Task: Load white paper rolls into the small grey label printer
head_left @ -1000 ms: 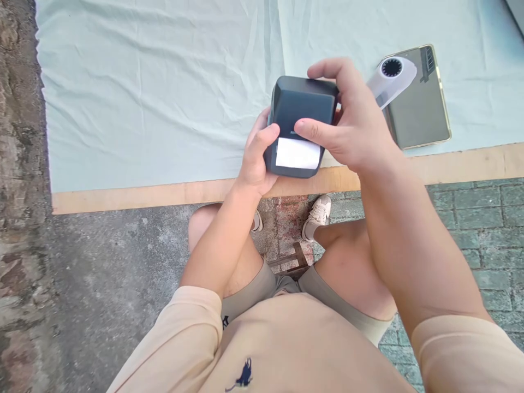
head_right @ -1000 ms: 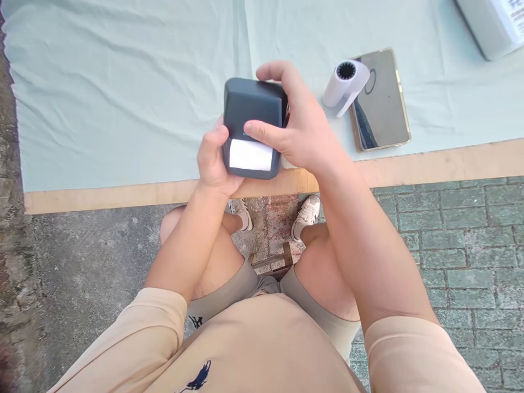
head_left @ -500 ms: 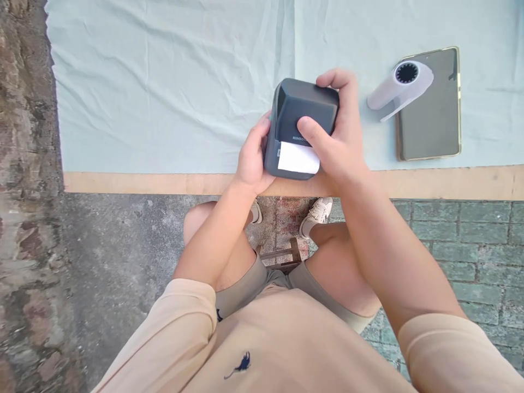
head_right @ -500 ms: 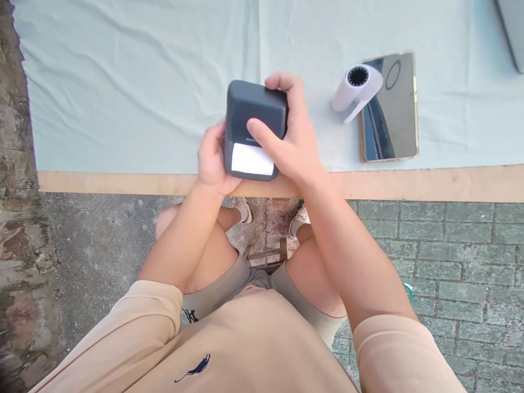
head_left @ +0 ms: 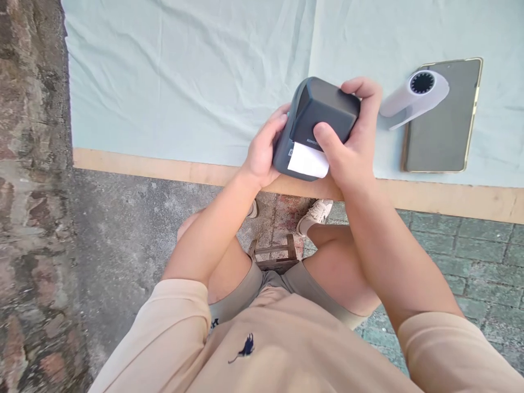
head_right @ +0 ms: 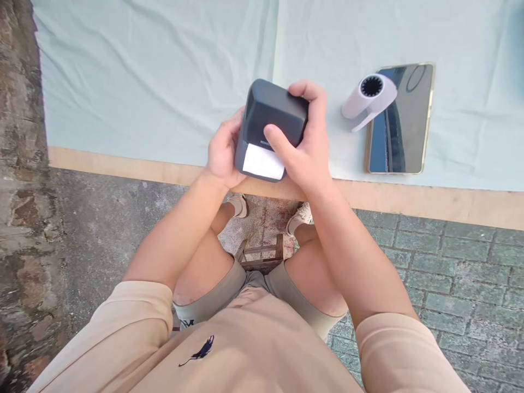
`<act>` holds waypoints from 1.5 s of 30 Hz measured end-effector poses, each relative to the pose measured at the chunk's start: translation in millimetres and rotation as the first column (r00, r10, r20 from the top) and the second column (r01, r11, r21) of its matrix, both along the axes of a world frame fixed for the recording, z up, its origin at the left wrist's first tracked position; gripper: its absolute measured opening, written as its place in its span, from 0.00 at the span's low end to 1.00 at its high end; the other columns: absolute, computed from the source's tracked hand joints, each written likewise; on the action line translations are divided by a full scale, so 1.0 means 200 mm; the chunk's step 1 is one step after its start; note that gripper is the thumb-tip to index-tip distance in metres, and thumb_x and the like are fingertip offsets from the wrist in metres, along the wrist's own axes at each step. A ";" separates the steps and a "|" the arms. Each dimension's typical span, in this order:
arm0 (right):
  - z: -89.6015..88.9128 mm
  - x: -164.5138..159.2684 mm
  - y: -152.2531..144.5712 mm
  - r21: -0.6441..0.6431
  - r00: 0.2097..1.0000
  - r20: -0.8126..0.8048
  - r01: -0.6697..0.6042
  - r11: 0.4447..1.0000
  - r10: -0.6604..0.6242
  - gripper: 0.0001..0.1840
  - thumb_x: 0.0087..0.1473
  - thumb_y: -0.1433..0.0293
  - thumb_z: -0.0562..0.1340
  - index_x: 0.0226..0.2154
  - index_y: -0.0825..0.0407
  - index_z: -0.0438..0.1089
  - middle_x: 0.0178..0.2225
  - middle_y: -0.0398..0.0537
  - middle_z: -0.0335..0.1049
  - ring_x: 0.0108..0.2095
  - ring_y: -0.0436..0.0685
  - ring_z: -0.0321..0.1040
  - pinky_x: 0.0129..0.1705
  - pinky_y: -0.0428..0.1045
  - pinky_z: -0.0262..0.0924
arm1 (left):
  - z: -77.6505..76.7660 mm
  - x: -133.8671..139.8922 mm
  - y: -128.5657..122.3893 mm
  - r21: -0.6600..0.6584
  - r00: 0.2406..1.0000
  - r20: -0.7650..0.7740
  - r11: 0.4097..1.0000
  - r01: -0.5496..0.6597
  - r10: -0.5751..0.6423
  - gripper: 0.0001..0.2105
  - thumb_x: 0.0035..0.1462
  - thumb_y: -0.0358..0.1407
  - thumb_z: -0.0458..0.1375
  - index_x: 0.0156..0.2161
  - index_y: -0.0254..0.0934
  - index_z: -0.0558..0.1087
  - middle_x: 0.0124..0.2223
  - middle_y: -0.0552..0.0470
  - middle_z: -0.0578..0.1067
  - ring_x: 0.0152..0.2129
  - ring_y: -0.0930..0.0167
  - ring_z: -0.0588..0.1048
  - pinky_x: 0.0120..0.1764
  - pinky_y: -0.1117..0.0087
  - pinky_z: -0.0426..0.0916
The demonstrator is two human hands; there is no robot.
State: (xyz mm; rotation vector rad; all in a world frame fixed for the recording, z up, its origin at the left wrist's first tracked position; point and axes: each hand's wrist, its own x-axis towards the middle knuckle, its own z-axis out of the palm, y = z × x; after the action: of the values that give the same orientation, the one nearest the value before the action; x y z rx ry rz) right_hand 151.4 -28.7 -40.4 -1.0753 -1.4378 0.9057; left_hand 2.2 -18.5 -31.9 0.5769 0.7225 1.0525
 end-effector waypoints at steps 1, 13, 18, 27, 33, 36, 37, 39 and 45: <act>0.00 0.00 0.00 -0.005 1.000 0.012 0.005 1.000 -0.005 0.22 0.55 0.60 0.63 0.49 0.42 0.56 0.48 0.45 0.61 0.46 0.55 0.68 0.51 0.54 0.69 | 0.01 0.00 0.00 -0.011 1.000 -0.007 1.000 0.000 0.000 0.12 0.67 0.35 0.43 0.42 0.37 0.69 0.38 0.54 0.77 0.61 0.67 0.72 0.63 0.61 0.68; 0.22 0.05 -0.03 -0.139 0.958 0.246 -0.119 0.983 0.151 0.42 0.46 0.66 0.69 0.59 0.41 0.49 0.64 0.50 0.56 0.65 0.59 0.55 0.55 0.53 0.68 | -0.07 0.00 0.05 -0.054 1.000 0.011 0.998 -0.019 0.020 0.12 0.63 0.41 0.46 0.34 0.38 0.67 0.31 0.53 0.72 0.53 0.65 0.76 0.56 0.62 0.72; 0.29 -0.05 -0.02 0.077 0.877 0.375 0.294 0.953 -0.301 0.27 0.52 0.58 0.69 0.47 0.47 0.57 0.56 0.55 0.61 0.57 0.58 0.63 0.48 0.51 0.69 | -0.06 -0.01 0.04 -0.102 0.998 -0.044 0.993 -0.055 0.051 0.14 0.63 0.44 0.46 0.38 0.39 0.68 0.36 0.53 0.73 0.46 0.67 0.77 0.53 0.64 0.72; 0.36 -0.05 0.04 0.108 0.814 0.558 0.117 0.987 -0.157 0.05 0.57 0.71 0.60 0.31 0.46 0.63 0.35 0.44 0.72 0.38 0.57 0.70 0.41 0.56 0.64 | -0.07 -0.04 -0.01 -0.037 0.996 0.075 0.998 0.041 -0.038 0.18 0.63 0.50 0.46 0.44 0.39 0.71 0.38 0.50 0.76 0.59 0.62 0.72 0.58 0.59 0.71; 0.38 0.00 0.06 -0.119 0.587 0.805 0.027 0.992 0.081 0.15 0.48 0.72 0.64 0.41 0.42 0.70 0.39 0.48 0.76 0.48 0.71 0.63 0.52 0.70 0.56 | -0.04 -0.04 -0.02 0.060 0.996 0.032 0.995 0.086 -0.088 0.14 0.57 0.40 0.60 0.48 0.41 0.70 0.48 0.51 0.76 0.63 0.60 0.69 0.58 0.61 0.72; 0.38 -0.02 0.08 -0.178 0.534 0.840 0.105 0.978 0.096 0.11 0.49 0.74 0.62 0.37 0.44 0.68 0.31 0.51 0.71 0.48 0.74 0.62 0.53 0.74 0.53 | -0.04 -0.03 -0.02 0.044 0.996 0.021 0.995 0.085 -0.086 0.13 0.60 0.41 0.58 0.48 0.41 0.71 0.51 0.51 0.76 0.65 0.62 0.67 0.60 0.61 0.71; 0.38 -0.03 0.08 -0.187 0.498 0.862 0.130 0.974 0.098 0.10 0.49 0.75 0.61 0.35 0.45 0.67 0.29 0.51 0.69 0.48 0.74 0.63 0.52 0.74 0.53 | -0.03 -0.03 -0.02 0.040 0.997 0.009 0.996 0.080 -0.081 0.13 0.60 0.41 0.57 0.48 0.42 0.71 0.51 0.51 0.76 0.65 0.62 0.67 0.61 0.62 0.70; 0.38 -0.04 0.09 -0.179 0.433 0.896 0.149 0.972 0.098 0.10 0.49 0.76 0.60 0.35 0.46 0.66 0.27 0.51 0.68 0.47 0.74 0.64 0.51 0.73 0.54 | -0.03 -0.02 -0.02 0.039 0.997 -0.010 0.997 0.071 -0.071 0.13 0.60 0.41 0.58 0.49 0.42 0.71 0.52 0.52 0.76 0.63 0.62 0.68 0.60 0.62 0.70; 0.45 0.02 0.02 -0.083 0.732 0.680 0.131 0.988 -0.040 0.17 0.45 0.72 0.63 0.41 0.44 0.69 0.39 0.46 0.75 0.46 0.67 0.69 0.50 0.64 0.62 | -0.04 -0.04 0.00 0.054 0.998 0.029 0.997 0.054 -0.056 0.11 0.59 0.42 0.59 0.46 0.43 0.73 0.43 0.54 0.79 0.54 0.66 0.77 0.51 0.68 0.75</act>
State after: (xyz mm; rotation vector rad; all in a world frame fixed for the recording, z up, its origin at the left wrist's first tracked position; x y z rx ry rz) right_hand 154.5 -24.1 49.5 -1.6694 -1.9178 0.5461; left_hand -5.4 -18.7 -39.8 0.6222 0.6500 1.0299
